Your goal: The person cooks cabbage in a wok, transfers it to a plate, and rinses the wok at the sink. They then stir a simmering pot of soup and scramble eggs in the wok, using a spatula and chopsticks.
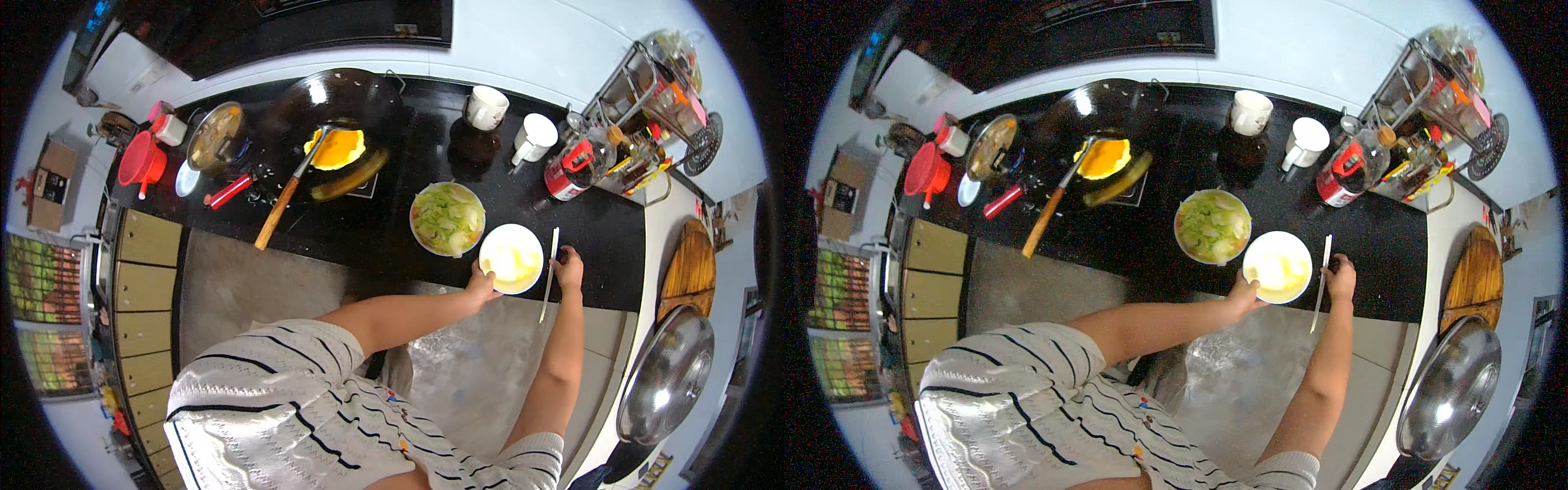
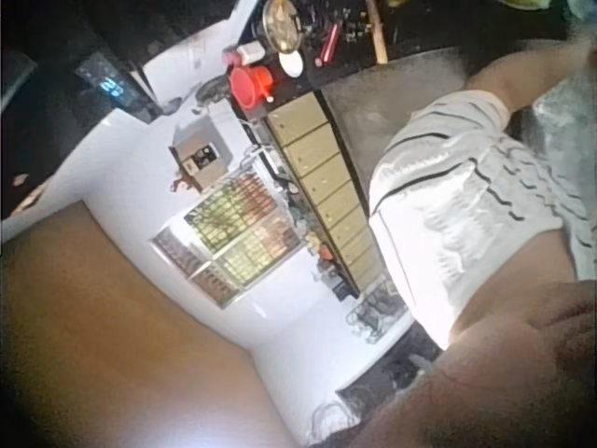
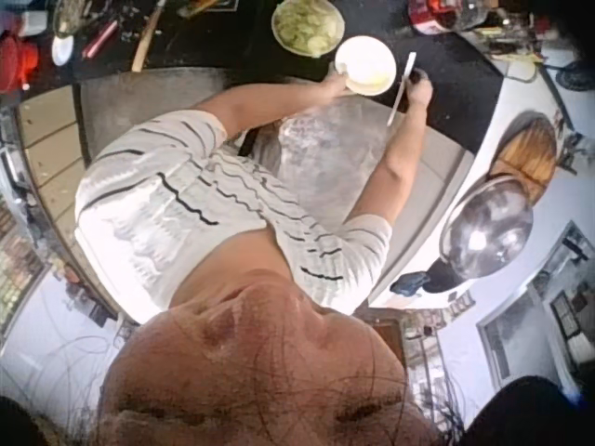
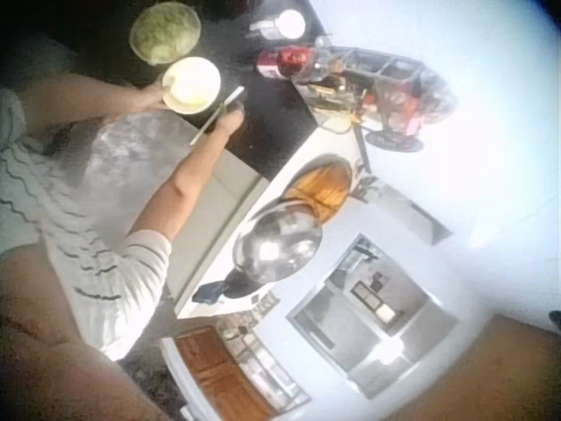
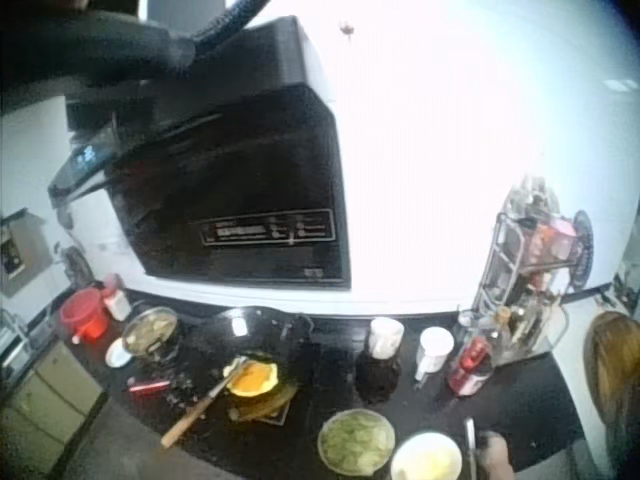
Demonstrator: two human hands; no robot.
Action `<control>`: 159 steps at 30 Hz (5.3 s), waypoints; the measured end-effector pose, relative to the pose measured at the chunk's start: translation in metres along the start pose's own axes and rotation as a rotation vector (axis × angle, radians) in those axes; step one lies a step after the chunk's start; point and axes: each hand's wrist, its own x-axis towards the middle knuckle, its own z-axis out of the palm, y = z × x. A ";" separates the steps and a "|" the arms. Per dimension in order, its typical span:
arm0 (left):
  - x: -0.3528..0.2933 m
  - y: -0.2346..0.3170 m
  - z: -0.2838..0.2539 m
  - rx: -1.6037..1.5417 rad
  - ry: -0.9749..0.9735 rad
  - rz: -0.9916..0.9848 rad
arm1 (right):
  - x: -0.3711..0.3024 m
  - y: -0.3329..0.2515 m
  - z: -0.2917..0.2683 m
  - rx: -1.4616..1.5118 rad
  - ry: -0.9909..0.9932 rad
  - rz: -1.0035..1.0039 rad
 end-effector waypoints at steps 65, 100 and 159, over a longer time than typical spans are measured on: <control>-0.195 0.440 -0.453 1.272 -0.057 0.304 | -0.168 -0.605 0.059 0.753 -0.119 0.022; -0.167 0.407 -0.484 1.178 -0.115 0.350 | -0.250 -0.671 0.077 -0.005 0.096 -0.016; -0.174 0.413 -0.473 1.262 0.044 0.627 | -0.108 -0.577 0.018 1.016 -0.006 0.036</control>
